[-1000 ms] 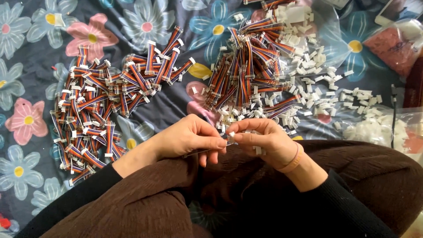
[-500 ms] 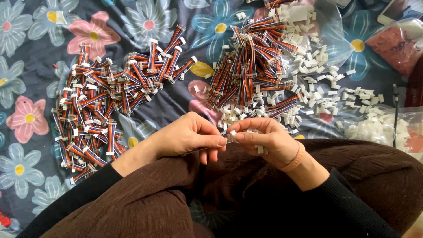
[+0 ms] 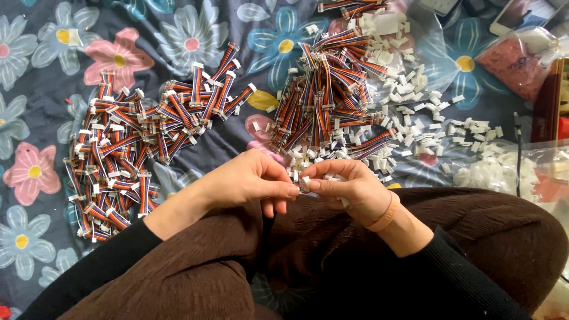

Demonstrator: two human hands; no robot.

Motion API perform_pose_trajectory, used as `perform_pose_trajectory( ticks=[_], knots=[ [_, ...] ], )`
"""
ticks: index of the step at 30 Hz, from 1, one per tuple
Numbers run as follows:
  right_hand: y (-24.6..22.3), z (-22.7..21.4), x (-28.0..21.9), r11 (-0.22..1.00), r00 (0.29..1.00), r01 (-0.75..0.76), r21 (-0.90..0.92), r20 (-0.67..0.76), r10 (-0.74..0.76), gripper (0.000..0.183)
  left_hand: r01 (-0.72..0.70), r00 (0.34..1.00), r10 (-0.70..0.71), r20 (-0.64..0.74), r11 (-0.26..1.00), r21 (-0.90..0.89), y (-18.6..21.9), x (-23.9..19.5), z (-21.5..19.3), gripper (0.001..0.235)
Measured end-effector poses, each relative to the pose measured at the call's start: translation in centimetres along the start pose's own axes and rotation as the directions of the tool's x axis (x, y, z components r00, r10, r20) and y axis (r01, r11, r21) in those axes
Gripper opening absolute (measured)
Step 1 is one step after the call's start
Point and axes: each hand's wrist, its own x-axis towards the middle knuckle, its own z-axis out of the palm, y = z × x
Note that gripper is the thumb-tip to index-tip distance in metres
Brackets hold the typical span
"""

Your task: Assemble ribbon cables by inserting them into plastic connectors.

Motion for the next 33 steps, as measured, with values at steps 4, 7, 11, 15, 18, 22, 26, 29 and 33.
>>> perform_pose_trajectory(
  ticks=[4, 7, 11, 15, 18, 22, 26, 29, 33],
  knots=[
    [-0.2, 0.3, -0.1, 1.0, 1.0, -0.011, 0.029, -0.002, 0.011, 0.019, -0.008, 1.0, 0.009, -0.022, 0.997, 0.075, -0.2, 0.4, 0.1, 0.011],
    [-0.2, 0.4, -0.2, 1.0, 1.0, -0.002, 0.014, -0.003, 0.002, 0.019, 0.008, 0.999, -0.006, -0.041, 0.999, 0.05, -0.5, 0.6, 0.1, 0.011],
    [0.6, 0.4, 0.4, 0.998, 0.997, 0.021, -0.059, -0.071, -0.025, 0.018, 0.024, 0.997, -0.018, -0.072, 0.997, 0.079, -0.3, 0.8, 0.3, 0.011],
    [0.9, 0.3, 0.8, 0.984, 0.994, 0.047, -0.17, -0.086, -0.063, 0.018, 0.03, 0.996, -0.015, -0.086, 0.983, 0.181, 0.5, 1.0, 0.5, 0.013],
    [0.4, 0.9, 0.7, 0.965, 0.996, 0.054, -0.257, -0.056, -0.07, 0.019, 0.037, 0.999, -0.032, -0.028, 0.975, 0.217, 0.5, 0.9, 0.4, 0.012],
    [0.8, 0.5, 0.5, 0.992, 0.993, 0.027, -0.125, -0.11, -0.041, 0.019, -0.002, 1.0, 0.007, -0.026, 0.975, 0.223, 0.9, 0.7, 0.5, 0.011],
    [0.2, 0.7, 0.4, 0.992, 0.987, 0.047, -0.116, -0.146, -0.064, 0.02, -0.074, 0.997, 0.081, -0.016, 0.963, 0.259, 1.5, 0.2, 0.3, 0.016],
    [0.6, 0.4, 0.9, 0.987, 0.985, 0.074, -0.139, -0.145, -0.095, 0.02, -0.074, 0.995, 0.092, -0.04, 0.94, 0.333, 1.9, 0.4, 0.6, 0.019],
    [0.4, 0.6, 1.0, 0.969, 0.979, 0.122, -0.215, -0.135, -0.153, 0.02, -0.035, 0.994, 0.069, -0.079, 0.927, 0.375, 1.1, 1.0, 0.8, 0.023]
  ],
)
